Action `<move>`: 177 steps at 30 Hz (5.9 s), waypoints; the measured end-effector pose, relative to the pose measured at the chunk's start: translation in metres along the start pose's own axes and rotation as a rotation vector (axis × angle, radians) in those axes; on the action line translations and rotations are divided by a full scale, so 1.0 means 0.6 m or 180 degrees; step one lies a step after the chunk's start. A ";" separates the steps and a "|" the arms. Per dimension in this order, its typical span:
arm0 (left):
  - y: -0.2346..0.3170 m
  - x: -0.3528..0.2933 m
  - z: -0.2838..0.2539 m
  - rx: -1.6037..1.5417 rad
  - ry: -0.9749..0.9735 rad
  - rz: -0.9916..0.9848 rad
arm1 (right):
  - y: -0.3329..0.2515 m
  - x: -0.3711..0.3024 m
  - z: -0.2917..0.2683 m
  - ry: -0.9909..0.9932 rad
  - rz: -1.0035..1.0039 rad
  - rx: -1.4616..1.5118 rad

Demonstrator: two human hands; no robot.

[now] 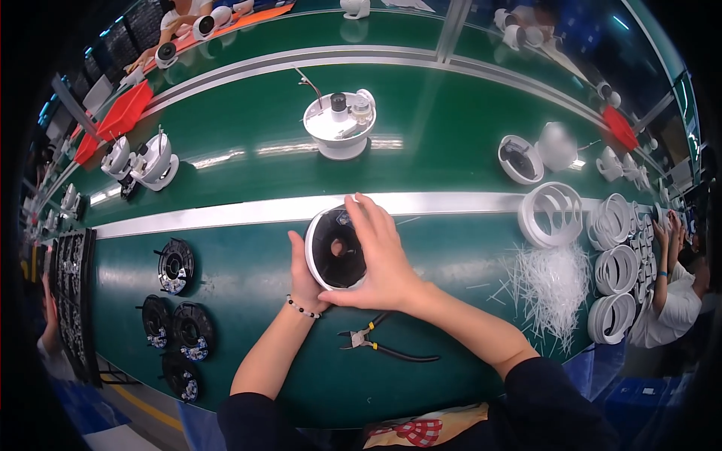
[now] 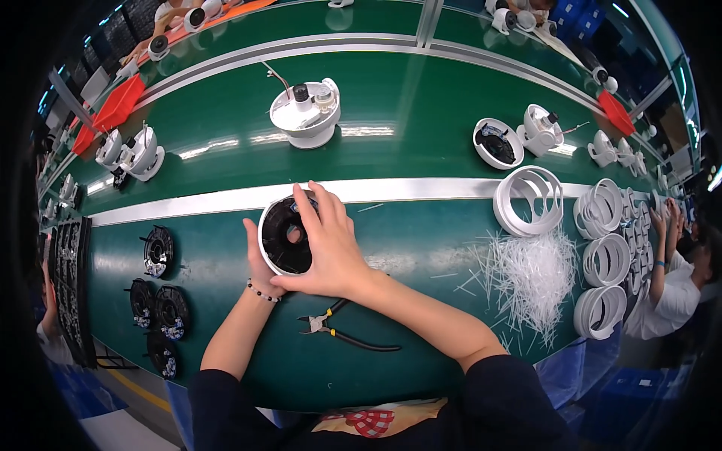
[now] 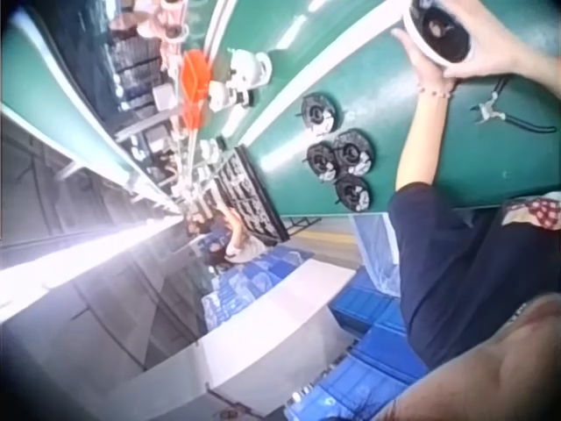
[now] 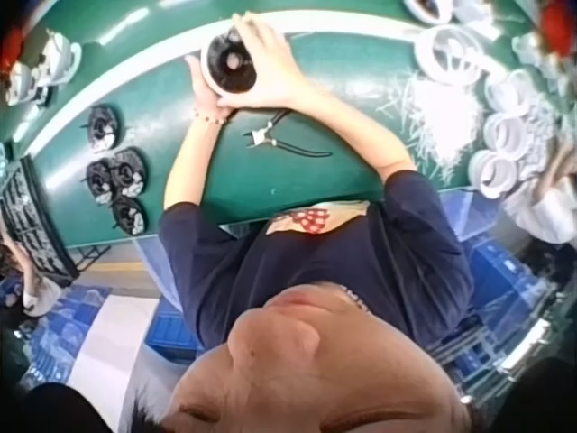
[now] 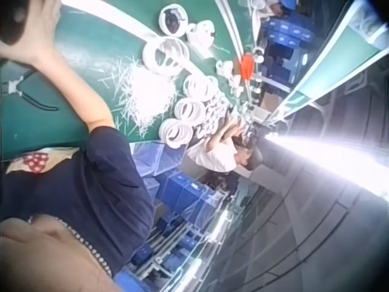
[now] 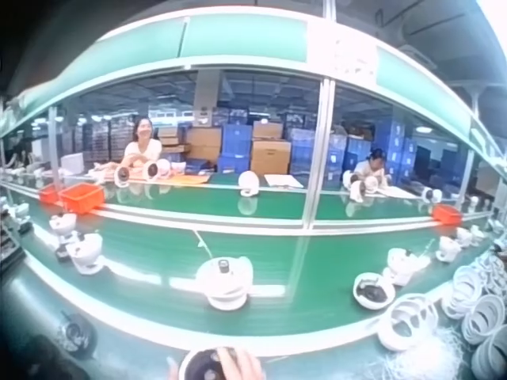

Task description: Assemble small electronic motor components on a production line.

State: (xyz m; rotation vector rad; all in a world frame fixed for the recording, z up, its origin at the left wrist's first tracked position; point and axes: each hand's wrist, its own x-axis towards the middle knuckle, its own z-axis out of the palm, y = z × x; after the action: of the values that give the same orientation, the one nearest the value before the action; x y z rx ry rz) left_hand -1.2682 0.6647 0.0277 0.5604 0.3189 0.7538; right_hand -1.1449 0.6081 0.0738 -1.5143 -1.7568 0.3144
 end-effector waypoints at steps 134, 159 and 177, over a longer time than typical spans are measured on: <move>0.541 -0.025 -0.317 0.4732 0.1198 0.3110 | -0.198 0.251 0.186 -0.1057 -0.0756 -0.1039; 0.588 0.267 -0.258 0.7442 -0.0207 0.1136 | -0.140 0.476 0.221 -0.0521 0.0299 -0.3107; 0.565 0.301 -0.222 0.6742 -0.0484 0.0484 | -0.110 0.460 0.197 -0.0433 0.0350 -0.3422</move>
State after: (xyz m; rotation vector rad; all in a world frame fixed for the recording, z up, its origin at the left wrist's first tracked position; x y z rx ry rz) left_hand -1.3927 1.0439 0.1042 2.6224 0.8961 0.2273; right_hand -1.2703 0.8796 0.1449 -2.3494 -2.0668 -0.6014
